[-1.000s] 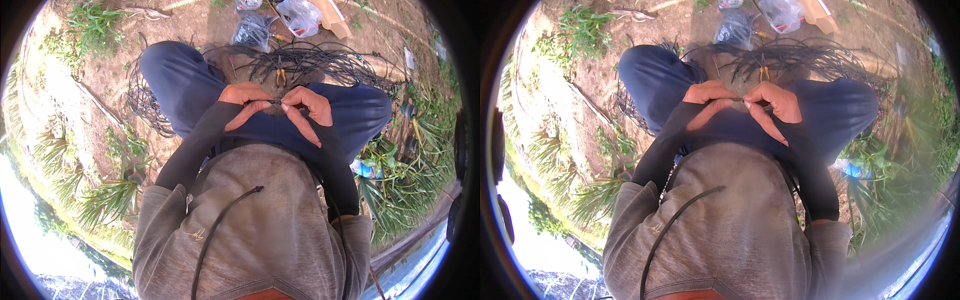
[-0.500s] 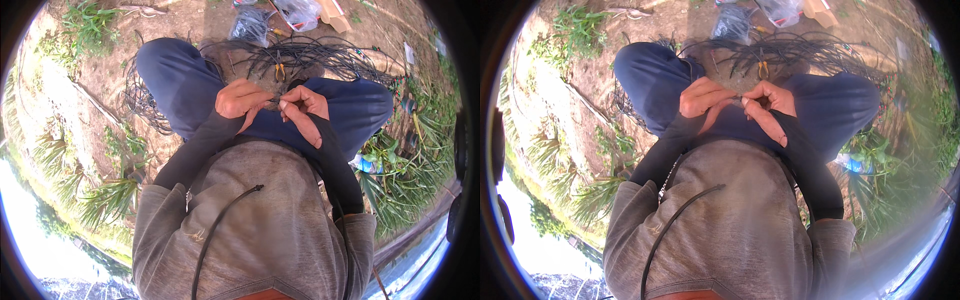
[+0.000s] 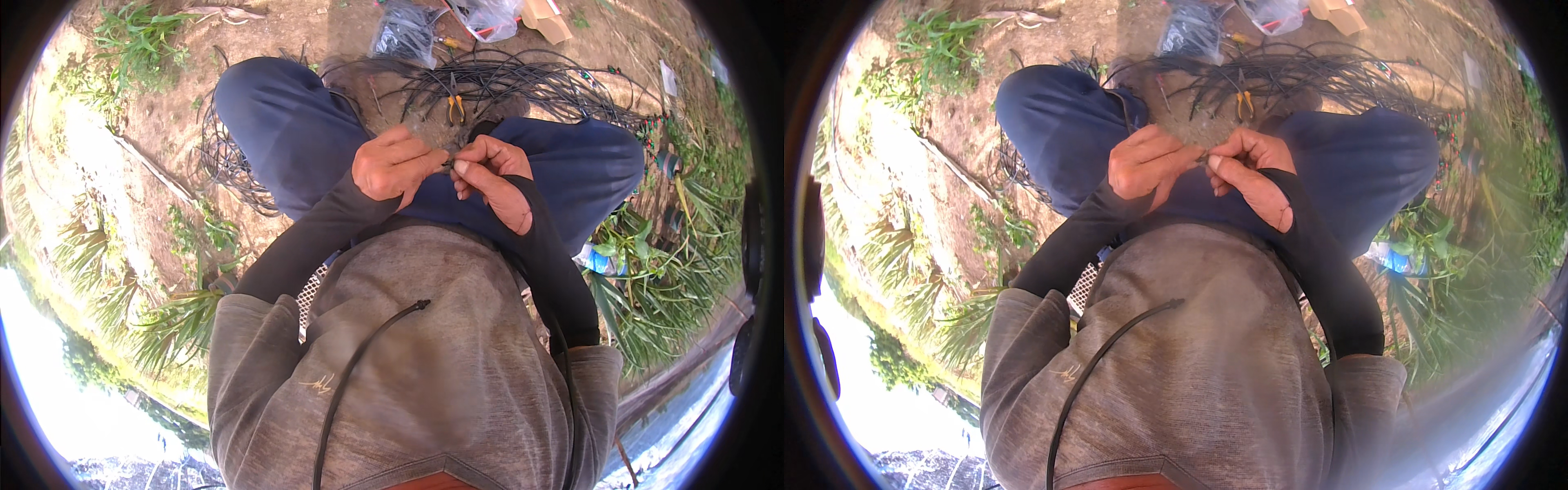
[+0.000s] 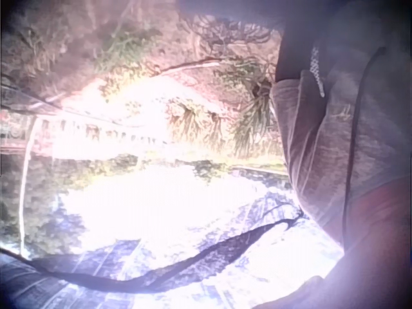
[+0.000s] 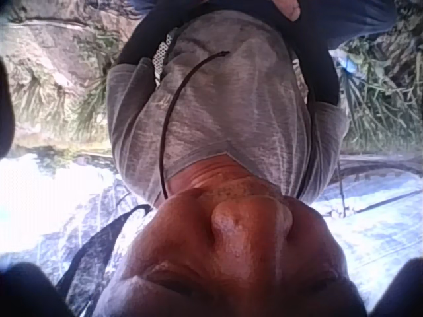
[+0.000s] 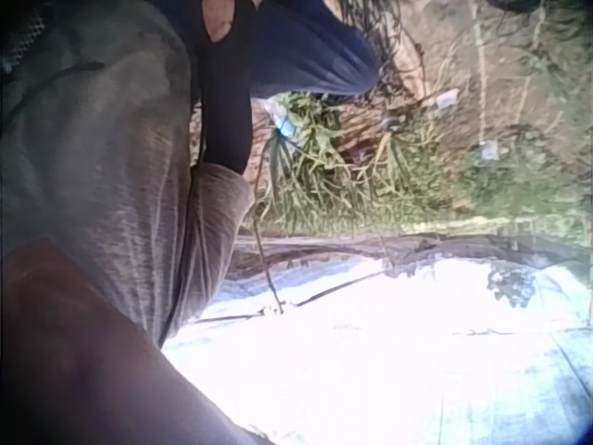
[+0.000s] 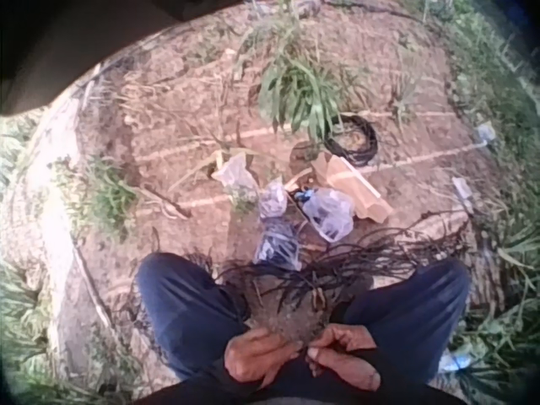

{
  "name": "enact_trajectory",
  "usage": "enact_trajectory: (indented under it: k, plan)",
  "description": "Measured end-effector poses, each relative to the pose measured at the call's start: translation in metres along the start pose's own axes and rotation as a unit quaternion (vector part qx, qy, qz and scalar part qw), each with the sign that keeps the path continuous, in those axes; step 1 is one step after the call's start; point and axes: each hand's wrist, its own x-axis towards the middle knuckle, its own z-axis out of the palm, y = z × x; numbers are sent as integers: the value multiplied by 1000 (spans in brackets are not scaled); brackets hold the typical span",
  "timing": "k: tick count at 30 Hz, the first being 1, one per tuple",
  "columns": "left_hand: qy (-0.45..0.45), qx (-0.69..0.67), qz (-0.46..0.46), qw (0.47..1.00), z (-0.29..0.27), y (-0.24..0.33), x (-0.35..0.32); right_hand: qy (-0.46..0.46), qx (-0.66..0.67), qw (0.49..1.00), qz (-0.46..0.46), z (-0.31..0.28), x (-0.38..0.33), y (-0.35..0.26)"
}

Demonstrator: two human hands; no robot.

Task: The person sits on the ground and assembles black cables by stripping the ends with pliers and attaching small black connectors. The person repeatedly picks up cables, strips them, and secures the connectors before placing the finished pieces aside.

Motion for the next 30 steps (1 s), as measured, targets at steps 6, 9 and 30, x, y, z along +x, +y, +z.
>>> enact_trajectory:
  k: [6, 9, 30]
  plan:
    - [27, 7, -30, 999, 7, 3, 7, 7, 56, 998, 15, -4, 8, 5]
    - [-10, -8, -86, 996, 3, -6, 20, 12, 55, 998, 2, -8, 17, 3]
    - [30, -139, -463, 875, -35, -165, 167, 226, -476, 805, 273, -227, 275, 227]
